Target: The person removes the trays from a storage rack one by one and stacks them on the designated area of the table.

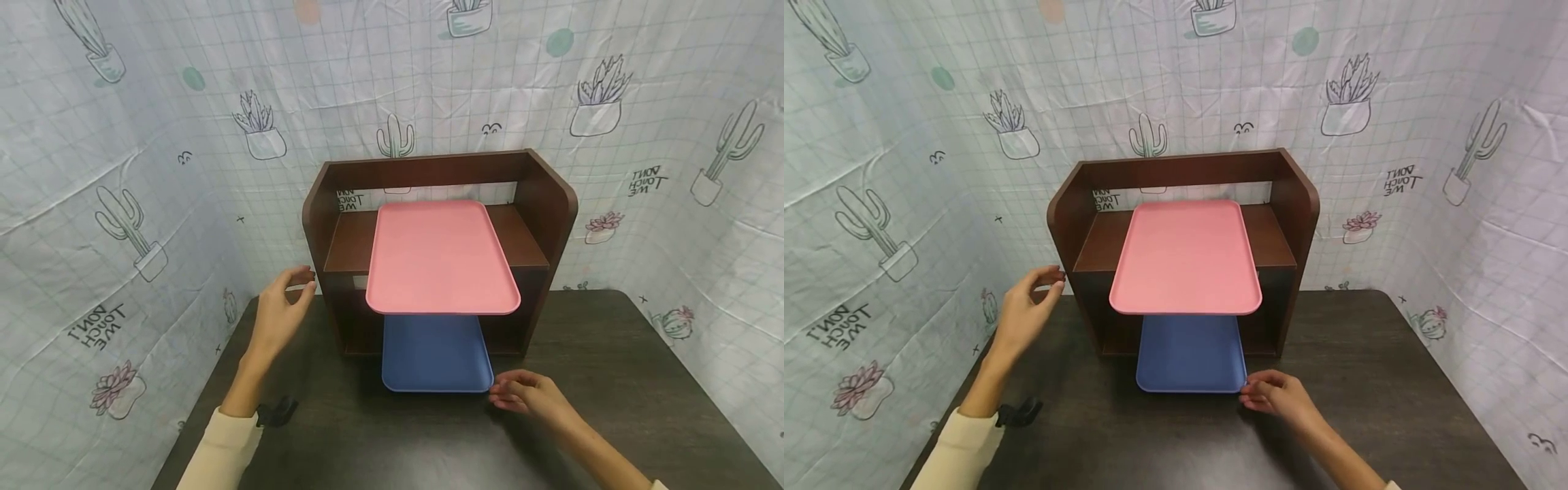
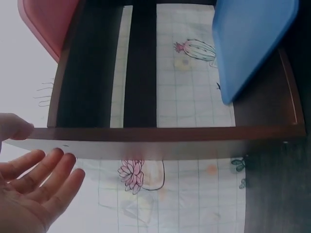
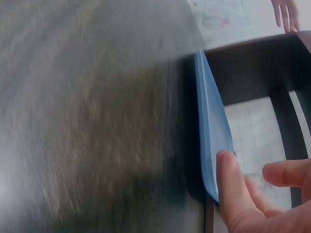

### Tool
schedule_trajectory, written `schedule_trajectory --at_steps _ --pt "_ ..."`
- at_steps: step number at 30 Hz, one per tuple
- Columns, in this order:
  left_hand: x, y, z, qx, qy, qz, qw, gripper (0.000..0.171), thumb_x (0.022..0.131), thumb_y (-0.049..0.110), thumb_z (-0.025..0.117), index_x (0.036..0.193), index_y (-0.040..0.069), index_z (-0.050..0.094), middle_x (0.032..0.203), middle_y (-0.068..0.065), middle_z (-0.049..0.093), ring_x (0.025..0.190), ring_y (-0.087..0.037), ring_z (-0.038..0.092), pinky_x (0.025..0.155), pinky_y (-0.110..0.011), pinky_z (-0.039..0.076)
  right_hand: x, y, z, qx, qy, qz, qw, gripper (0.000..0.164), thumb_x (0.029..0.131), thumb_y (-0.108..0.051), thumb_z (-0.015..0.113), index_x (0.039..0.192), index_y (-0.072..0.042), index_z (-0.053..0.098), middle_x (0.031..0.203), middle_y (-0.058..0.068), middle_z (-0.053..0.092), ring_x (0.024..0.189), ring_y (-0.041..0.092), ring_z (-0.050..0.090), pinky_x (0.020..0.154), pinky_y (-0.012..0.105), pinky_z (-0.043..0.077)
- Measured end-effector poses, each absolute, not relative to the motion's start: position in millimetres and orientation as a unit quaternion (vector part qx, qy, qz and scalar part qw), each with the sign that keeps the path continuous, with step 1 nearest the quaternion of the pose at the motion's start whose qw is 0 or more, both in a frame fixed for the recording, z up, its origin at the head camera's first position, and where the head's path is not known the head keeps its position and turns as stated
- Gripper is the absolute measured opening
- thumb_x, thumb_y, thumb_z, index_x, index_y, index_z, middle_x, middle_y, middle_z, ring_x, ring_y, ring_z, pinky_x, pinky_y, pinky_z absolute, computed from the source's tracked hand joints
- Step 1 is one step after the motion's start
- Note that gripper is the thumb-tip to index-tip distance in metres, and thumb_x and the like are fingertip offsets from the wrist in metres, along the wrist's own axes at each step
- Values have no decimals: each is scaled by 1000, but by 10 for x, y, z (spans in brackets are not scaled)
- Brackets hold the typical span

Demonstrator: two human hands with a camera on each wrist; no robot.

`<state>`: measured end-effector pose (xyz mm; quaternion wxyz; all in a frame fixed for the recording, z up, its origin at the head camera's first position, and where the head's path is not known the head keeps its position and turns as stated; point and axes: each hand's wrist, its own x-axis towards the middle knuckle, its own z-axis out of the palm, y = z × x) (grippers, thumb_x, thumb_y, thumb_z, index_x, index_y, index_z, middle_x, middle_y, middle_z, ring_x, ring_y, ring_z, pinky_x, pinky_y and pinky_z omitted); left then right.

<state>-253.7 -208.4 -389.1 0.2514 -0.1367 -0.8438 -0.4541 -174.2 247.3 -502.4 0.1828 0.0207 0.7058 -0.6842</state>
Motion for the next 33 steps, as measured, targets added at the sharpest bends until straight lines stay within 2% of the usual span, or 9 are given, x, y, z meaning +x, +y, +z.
schedule_trajectory --at_steps 5,12,22,28,31,33 --pt "-2569 -2042 -3840 -130 -829 -504 205 52 106 23 69 150 1 55 145 -20 64 133 -40 66 109 -52 56 -1689 2340 -5068 18 688 -698 200 37 110 -9 54 132 20 49 116 16 75 106 20 77 95 33 64" --pt "-2671 -2003 -3832 -134 -808 -552 159 66 105 28 72 160 5 44 163 -17 47 151 -36 50 122 -52 46 -1621 2170 -5121 13 666 -711 226 38 108 -8 53 131 23 48 125 28 73 113 26 76 98 36 64" --pt "-2763 -1902 -3910 -132 -795 -577 134 79 104 30 72 167 6 30 170 -20 37 158 -38 40 127 -52 40 -1558 1989 -5244 23 629 -739 240 42 110 -8 50 133 26 41 125 29 71 115 29 74 102 38 62" --pt "-2778 -1840 -3944 -139 -790 -581 138 79 105 27 71 168 7 27 171 -20 36 159 -40 37 128 -54 37 -1536 1870 -5319 51 584 -778 226 26 107 -4 50 120 18 49 122 28 70 115 29 73 104 37 61" --pt "-2772 -1823 -3951 -138 -786 -586 143 75 106 25 69 167 7 29 171 -20 36 158 -39 37 127 -54 38 -1539 1812 -5330 72 550 -802 219 20 106 -2 50 115 16 53 127 34 65 117 30 72 107 38 59" --pt "-2769 -1814 -3956 -138 -783 -589 147 73 106 25 69 166 7 31 170 -19 37 158 -39 38 126 -53 39 -1542 1774 -5336 86 531 -815 214 21 106 0 49 117 18 50 136 43 56 119 32 71 110 40 57"
